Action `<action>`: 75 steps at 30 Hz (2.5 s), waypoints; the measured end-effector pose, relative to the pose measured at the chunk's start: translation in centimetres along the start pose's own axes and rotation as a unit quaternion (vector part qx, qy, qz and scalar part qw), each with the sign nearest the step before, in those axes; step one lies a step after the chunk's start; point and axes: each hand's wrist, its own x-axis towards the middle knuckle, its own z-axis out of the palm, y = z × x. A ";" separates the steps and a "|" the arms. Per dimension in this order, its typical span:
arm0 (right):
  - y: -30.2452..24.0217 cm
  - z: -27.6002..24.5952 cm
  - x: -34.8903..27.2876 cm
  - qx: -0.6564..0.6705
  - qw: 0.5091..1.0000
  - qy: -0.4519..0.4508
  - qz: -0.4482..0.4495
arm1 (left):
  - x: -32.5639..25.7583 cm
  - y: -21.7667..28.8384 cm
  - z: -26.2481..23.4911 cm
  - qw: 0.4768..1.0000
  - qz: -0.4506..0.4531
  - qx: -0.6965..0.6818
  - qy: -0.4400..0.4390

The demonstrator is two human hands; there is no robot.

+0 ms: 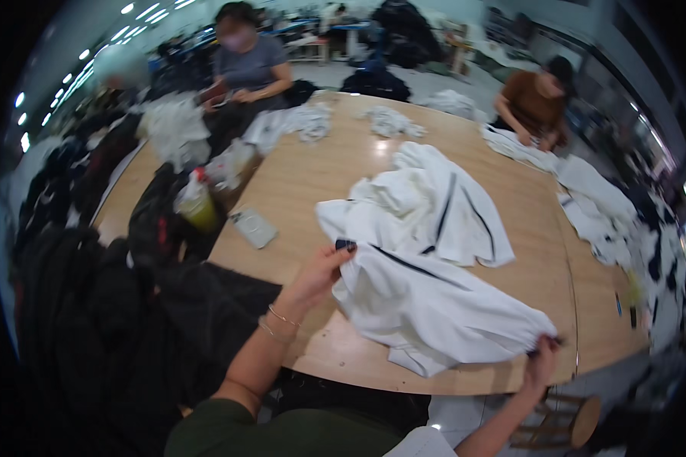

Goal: Trimming loose threads from white shorts using small scissors in a factory setting.

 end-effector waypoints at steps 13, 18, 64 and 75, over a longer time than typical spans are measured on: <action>-10.2 1.3 -0.9 0.081 0.970 -0.118 -0.198 | -9.1 16.8 2.5 0.899 0.366 -0.174 -0.167; -12.5 4.9 0.0 0.109 0.971 -0.030 -0.211 | 1.4 21.5 5.4 0.901 0.414 0.126 -0.021; 3.7 5.7 -3.9 -0.047 0.983 -0.062 0.169 | -10.5 4.5 -3.2 0.794 -0.220 0.065 -0.563; 3.4 5.5 -5.4 -0.166 0.959 -0.039 0.225 | -13.3 1.0 -10.9 0.632 -0.113 0.738 0.208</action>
